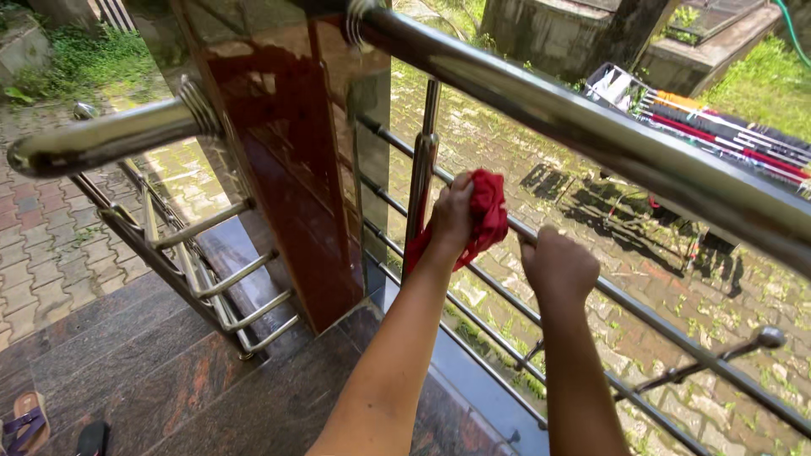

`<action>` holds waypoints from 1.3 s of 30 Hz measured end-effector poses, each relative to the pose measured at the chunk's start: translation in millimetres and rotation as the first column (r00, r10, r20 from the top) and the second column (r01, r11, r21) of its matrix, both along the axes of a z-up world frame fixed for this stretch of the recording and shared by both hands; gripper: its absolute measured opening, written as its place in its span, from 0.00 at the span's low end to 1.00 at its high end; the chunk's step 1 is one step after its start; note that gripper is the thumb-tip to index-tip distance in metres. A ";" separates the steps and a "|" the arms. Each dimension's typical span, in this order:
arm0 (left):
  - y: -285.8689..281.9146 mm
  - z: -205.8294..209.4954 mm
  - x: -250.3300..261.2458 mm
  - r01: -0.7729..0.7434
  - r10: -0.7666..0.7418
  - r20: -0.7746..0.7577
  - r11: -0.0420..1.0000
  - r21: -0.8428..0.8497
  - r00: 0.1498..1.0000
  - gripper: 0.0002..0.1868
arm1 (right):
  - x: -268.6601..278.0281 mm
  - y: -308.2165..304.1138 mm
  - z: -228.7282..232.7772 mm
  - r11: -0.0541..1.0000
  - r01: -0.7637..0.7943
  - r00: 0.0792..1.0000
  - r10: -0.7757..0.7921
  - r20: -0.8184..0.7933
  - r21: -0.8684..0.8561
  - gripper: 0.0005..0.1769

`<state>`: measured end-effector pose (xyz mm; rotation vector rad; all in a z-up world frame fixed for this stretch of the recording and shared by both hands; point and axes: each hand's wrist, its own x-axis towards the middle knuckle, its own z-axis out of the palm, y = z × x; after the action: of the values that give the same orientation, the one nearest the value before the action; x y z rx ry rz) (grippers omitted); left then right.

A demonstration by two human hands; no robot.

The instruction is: The person wipes the metal horizontal bars and vertical supports of a stainless steel railing using a red cloth.

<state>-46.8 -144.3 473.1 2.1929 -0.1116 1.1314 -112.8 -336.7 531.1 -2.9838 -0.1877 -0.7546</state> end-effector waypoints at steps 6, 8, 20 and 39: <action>-2.4 48.1 -13.4 -0.088 0.136 -0.406 0.987 0.136 0.904 0.08 | -5.9 5.0 41.8 0.999 -0.036 0.961 0.024 -0.274 -0.039 0.27; -2.5 81.9 -23.0 -0.069 0.182 -0.547 0.973 0.219 0.817 0.07 | -12.0 2.0 61.4 0.996 -0.085 0.913 0.064 -0.403 -0.036 0.34; -18.6 286.6 -291.9 -0.030 -0.193 -0.437 0.891 -0.454 0.878 0.38 | -213.6 44.4 213.8 0.350 -0.171 0.724 0.679 -0.123 0.921 0.76; 128.8 454.6 -438.9 -0.087 -0.328 -0.159 0.224 -0.971 0.931 0.14 | -310.2 177.0 418.1 -0.016 0.251 0.533 0.837 -0.124 0.968 0.20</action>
<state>-485.7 -15.5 927.7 1.0810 0.4783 0.4064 -423.0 -159.7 949.2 -1.3475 -0.2389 0.4888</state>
